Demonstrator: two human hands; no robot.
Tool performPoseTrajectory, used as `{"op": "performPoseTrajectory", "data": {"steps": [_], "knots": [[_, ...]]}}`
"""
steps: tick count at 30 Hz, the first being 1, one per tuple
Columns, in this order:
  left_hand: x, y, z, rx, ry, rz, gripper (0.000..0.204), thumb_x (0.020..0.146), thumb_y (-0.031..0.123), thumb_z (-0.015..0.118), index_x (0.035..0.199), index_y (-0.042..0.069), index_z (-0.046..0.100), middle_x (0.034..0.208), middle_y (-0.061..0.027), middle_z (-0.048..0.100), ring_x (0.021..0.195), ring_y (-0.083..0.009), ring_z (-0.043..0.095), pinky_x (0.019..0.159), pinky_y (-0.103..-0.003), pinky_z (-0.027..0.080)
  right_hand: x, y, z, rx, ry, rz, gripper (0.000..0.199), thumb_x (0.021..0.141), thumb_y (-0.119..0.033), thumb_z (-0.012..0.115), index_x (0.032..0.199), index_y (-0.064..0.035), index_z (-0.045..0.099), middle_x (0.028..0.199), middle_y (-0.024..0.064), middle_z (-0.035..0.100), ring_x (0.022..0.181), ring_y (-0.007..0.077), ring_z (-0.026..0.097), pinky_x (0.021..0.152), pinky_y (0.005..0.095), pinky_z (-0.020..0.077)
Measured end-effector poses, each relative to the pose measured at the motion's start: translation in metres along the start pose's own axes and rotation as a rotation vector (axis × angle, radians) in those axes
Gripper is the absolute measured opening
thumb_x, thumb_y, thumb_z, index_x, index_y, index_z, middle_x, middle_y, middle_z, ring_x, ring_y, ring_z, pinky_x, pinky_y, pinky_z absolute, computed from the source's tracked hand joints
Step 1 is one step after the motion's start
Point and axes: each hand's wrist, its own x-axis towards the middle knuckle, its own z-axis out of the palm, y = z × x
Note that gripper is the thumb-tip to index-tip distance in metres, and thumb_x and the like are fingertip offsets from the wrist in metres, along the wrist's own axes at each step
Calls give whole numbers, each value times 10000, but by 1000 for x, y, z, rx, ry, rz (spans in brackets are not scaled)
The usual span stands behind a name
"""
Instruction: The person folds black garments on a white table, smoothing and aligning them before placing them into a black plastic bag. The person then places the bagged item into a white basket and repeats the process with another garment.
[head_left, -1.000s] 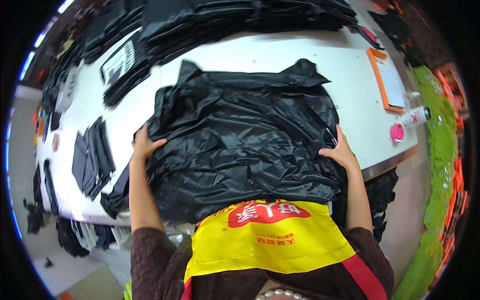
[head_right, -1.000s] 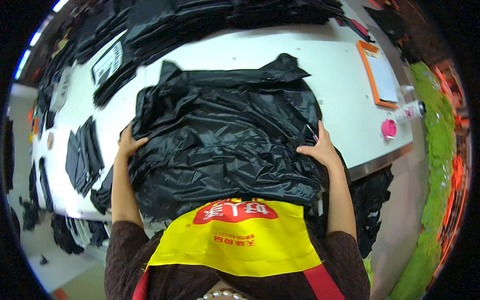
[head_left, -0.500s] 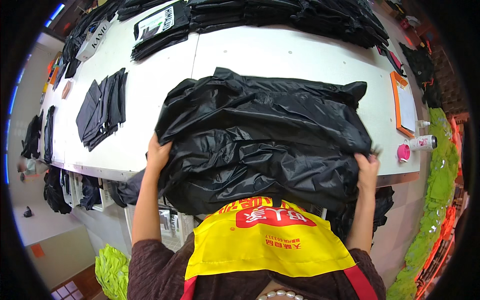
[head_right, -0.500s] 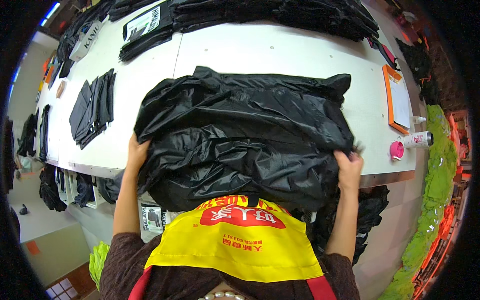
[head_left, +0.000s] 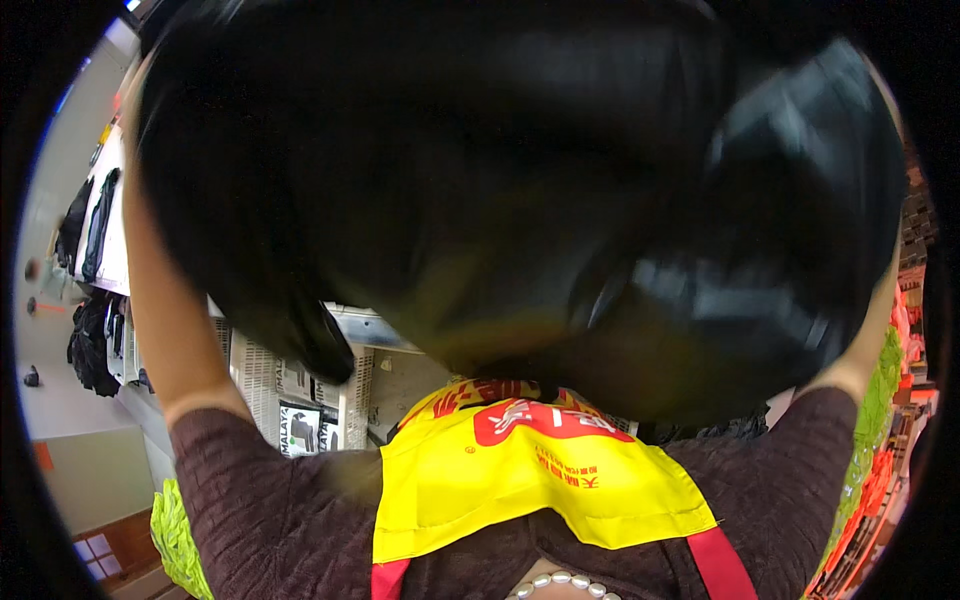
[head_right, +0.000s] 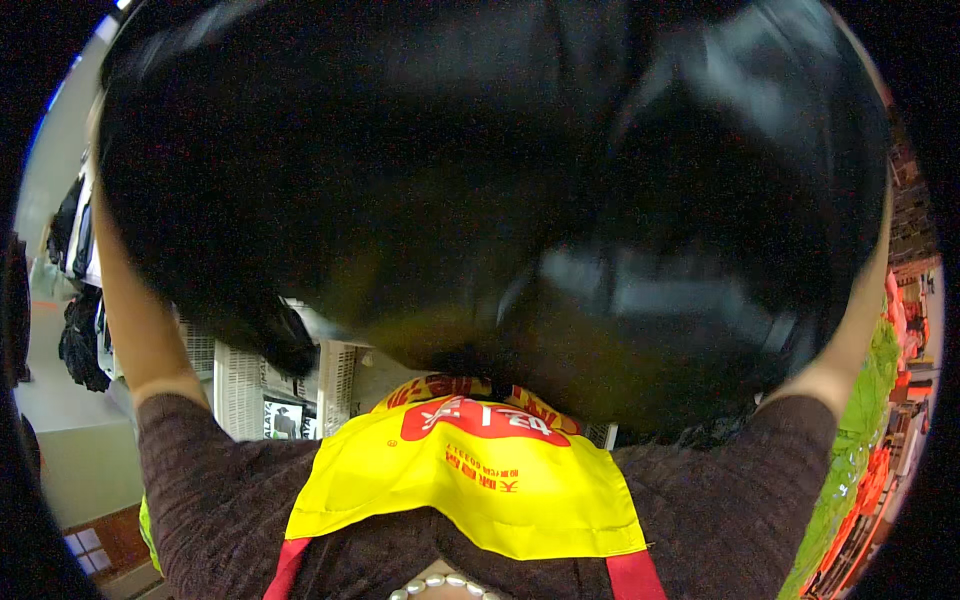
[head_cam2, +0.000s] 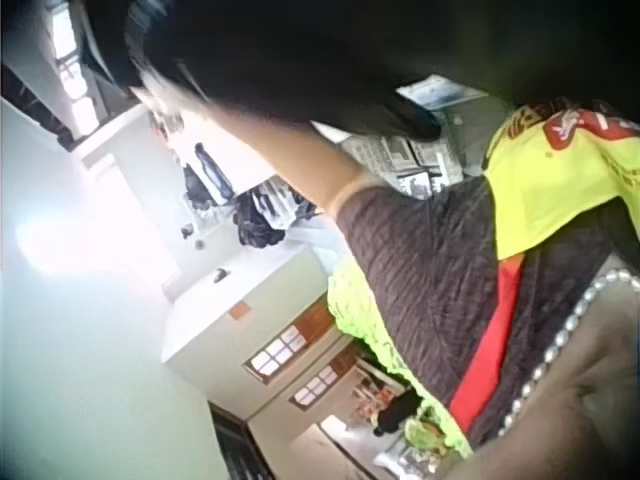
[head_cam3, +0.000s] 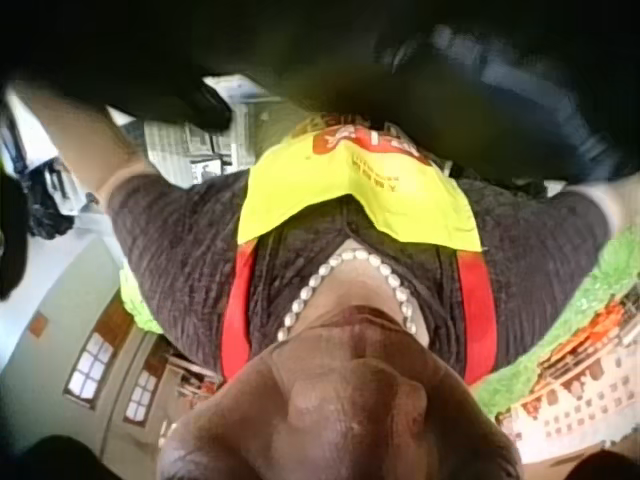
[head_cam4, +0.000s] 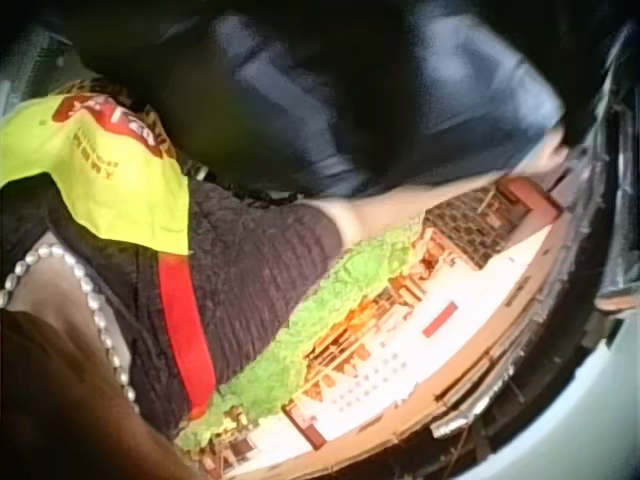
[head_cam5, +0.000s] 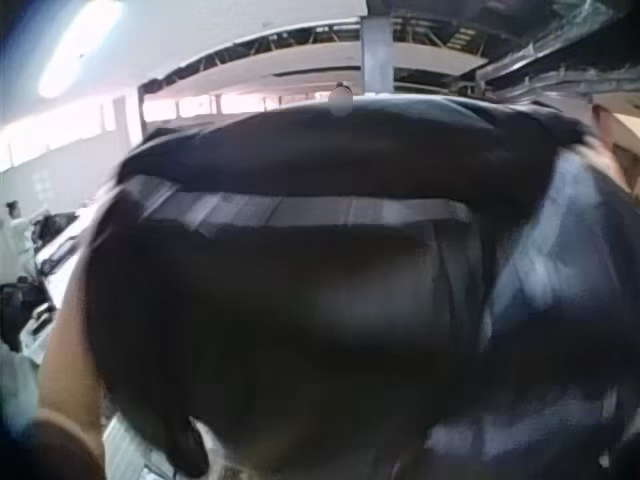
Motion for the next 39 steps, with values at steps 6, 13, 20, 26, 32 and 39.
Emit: {"op": "performPoseTrajectory", "data": {"steps": [6,13,20,26,32,39], "knots": [[35,43,87,-254,-1,422,458,874,307,599,1185,-16,509,1080,-146,581,971,-204,546,849,-332,435,87,-18,76,-123,277,-397,538,832,-556,544,1132,-116,619,1023,169,647,983,272,618,842,339,445],[-204,-145,143,127,-272,34,257,810,187,597,1012,34,644,931,-160,659,865,-320,635,768,-350,493,-246,-8,209,245,-265,-485,351,694,-135,773,1001,-29,638,1003,134,632,858,228,626,722,312,514],[-253,-217,167,174,32,-615,413,806,275,633,1052,-55,594,857,-212,655,735,-297,652,669,-366,511,-362,-18,245,58,-732,-320,648,665,-267,780,1225,-63,528,1272,173,477,1029,369,567,833,385,501],[-230,-228,177,-396,26,-990,213,837,132,552,977,-16,614,683,-82,595,497,-143,535,417,-275,467,-358,44,280,45,-601,-469,293,654,12,626,936,-68,622,973,83,612,749,274,634,656,339,519],[-228,-235,150,-186,88,-887,200,815,127,551,931,-7,642,754,-115,645,557,-184,590,500,-296,492,-337,67,247,17,-615,-376,180,721,1,621,897,-38,626,906,125,610,699,281,605,632,320,493],[-255,-229,143,-118,-126,-473,242,758,187,671,909,-2,664,833,-149,658,748,-222,639,701,-301,500,-335,77,241,13,-629,-320,139,742,8,623,881,8,607,878,142,602,725,278,595,651,318,480]]}}
